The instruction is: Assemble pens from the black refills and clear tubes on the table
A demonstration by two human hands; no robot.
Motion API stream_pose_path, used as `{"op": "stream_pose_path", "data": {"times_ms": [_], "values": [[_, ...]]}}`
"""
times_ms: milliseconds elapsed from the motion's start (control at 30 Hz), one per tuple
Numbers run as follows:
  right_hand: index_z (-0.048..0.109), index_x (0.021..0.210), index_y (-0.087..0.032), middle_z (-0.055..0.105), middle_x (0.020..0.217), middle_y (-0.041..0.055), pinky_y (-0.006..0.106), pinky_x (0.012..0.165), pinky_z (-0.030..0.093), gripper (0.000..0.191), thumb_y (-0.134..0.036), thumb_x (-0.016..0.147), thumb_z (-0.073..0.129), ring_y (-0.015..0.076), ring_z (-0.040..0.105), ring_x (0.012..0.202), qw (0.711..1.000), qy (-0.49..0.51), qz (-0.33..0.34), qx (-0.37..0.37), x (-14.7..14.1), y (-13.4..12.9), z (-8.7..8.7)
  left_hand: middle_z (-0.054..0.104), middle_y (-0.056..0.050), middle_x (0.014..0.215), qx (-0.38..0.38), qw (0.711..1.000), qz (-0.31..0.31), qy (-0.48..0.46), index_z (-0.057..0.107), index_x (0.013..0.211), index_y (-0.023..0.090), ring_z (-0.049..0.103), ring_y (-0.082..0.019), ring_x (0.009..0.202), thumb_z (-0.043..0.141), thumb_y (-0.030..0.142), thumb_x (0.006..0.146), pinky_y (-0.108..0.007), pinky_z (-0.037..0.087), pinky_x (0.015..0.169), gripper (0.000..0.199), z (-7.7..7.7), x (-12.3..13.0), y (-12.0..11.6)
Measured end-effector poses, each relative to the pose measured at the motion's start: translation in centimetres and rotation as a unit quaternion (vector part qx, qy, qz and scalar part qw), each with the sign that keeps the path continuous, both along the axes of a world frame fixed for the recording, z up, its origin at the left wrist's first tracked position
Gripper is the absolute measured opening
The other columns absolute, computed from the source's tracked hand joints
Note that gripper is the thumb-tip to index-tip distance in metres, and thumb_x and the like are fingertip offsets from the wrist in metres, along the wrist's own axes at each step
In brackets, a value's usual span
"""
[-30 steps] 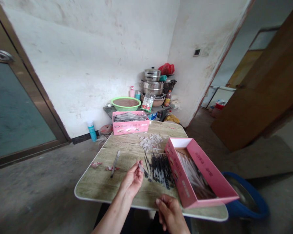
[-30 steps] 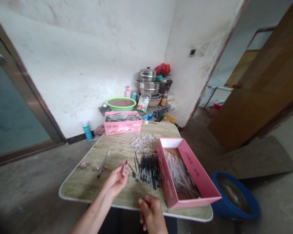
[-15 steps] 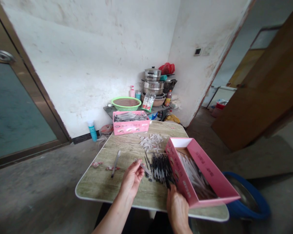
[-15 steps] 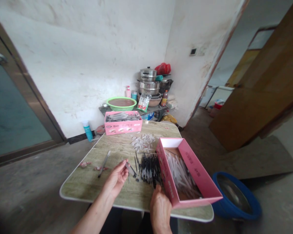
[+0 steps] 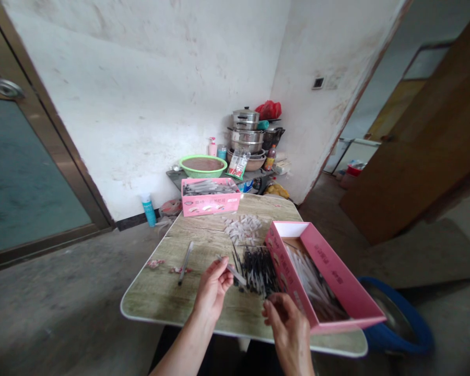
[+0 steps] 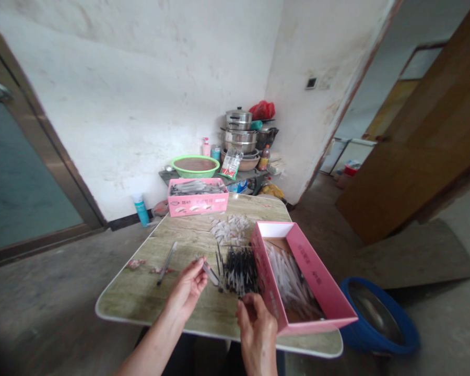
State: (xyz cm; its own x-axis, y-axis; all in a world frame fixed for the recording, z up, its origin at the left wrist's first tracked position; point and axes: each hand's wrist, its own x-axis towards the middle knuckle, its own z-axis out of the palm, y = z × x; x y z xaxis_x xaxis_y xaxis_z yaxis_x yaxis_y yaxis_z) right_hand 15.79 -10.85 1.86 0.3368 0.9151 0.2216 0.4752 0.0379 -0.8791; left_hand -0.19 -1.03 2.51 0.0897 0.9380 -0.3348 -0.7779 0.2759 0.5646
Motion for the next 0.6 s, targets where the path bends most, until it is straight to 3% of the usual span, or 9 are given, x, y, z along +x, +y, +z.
{"op": "stream_pose_path", "data": {"times_ms": [100,200,400,600], "values": [[0.059,0.077,-0.017,0.062,0.061,0.002,0.024,0.054,0.049,0.023,-0.039,0.083,0.061,0.0168,0.06,0.056,0.99,0.133,0.041,0.019,-0.8,-0.6,2.0,0.068,-0.003,0.068,0.019,1.0,-0.009,0.008,0.067,0.082,0.011,0.058,-0.005,0.052,0.08,0.02,0.065,-0.013,0.046,0.049,0.023,0.3,0.3,-0.4],[0.062,0.077,-0.016,0.063,0.063,0.0021,0.025,0.056,0.05,0.02,-0.036,0.079,0.066,0.0168,0.06,0.058,0.981,0.182,0.05,0.032,-1.4,-0.8,2.9,0.067,-0.003,0.069,0.037,0.999,-0.011,0.019,0.067,0.083,0.012,0.058,-0.006,0.053,0.08,0.022,0.065,-0.014,0.045,0.049,0.024,0.9,0.6,-1.0],[0.064,0.079,-0.015,0.062,0.063,0.0016,0.023,0.054,0.049,0.02,-0.036,0.077,0.068,0.0159,0.059,0.057,0.986,0.155,0.027,0.055,-2.4,-0.2,2.9,0.066,-0.003,0.068,0.06,0.998,-0.002,0.036,0.067,0.085,0.012,0.056,-0.006,0.052,0.08,0.026,0.065,-0.015,0.044,0.049,0.027,2.1,1.0,-1.7],[0.064,0.082,-0.017,0.062,0.065,0.0004,0.023,0.055,0.048,0.019,-0.035,0.08,0.063,0.0161,0.06,0.059,0.991,0.119,0.028,0.049,-2.7,0.0,2.7,0.066,-0.003,0.068,0.076,0.995,0.008,0.058,0.067,0.087,0.012,0.055,-0.006,0.051,0.079,0.029,0.066,-0.016,0.043,0.048,0.03,2.3,1.1,-2.1]]}}
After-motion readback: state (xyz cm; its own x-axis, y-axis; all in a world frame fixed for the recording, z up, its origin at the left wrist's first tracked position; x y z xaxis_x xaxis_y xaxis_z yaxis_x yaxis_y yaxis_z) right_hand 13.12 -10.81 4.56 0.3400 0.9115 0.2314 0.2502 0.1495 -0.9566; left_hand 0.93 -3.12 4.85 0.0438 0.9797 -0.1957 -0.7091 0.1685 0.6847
